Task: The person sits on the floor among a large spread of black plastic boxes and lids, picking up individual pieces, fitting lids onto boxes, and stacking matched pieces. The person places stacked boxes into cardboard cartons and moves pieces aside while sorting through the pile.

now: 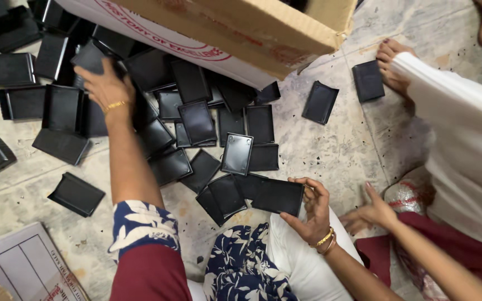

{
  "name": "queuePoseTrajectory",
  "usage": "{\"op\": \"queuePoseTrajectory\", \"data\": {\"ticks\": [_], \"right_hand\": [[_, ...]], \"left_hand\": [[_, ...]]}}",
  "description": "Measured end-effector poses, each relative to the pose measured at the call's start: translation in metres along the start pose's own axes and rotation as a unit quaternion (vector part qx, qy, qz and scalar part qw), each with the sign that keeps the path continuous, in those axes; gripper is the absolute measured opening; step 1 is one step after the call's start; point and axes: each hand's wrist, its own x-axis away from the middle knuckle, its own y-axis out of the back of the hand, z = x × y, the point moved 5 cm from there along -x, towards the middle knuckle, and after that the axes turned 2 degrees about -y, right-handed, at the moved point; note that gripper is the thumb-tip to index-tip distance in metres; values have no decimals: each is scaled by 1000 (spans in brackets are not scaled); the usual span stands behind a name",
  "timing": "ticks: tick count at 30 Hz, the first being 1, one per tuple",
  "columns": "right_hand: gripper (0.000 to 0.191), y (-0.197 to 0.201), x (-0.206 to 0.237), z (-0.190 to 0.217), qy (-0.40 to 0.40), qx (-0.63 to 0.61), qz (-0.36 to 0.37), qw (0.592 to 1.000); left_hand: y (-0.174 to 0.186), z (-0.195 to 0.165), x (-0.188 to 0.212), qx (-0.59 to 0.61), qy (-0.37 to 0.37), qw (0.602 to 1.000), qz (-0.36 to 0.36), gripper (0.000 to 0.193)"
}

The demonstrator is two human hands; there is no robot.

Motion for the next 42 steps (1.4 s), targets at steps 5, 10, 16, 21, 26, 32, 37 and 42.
{"op": "queuePoseTrajectory", "data": {"ticks": [5,10,16,21,26,32,37,42], "right_hand": [[96,0,-4,-1,19,-18,-1,1000],[96,-4,-10,-8,5,29,24,999],[98,-1,-18,-27,-62,-23,52,996],[104,-31,2,-29,-93,-191,98,972],[109,-53,9,5,-76,-263,92,957],[100,-46,-7,69,21,-79,127,989],[74,-57,8,93,9,-72,138,988],[65,-54,6,85,-5,-143,134,981]], "left_hand": [[3,2,20,-56,16,998,-17,75],[6,16,49,-28,45,998,24,87],[21,1,169,574,-19,817,46,68],[62,-88,350,452,-241,821,252,75],[103,-112,407,436,-185,838,269,81],[136,-117,410,413,-226,861,190,84],[139,-123,417,503,-213,807,225,95],[142,-130,420,479,-197,835,185,93]]}}
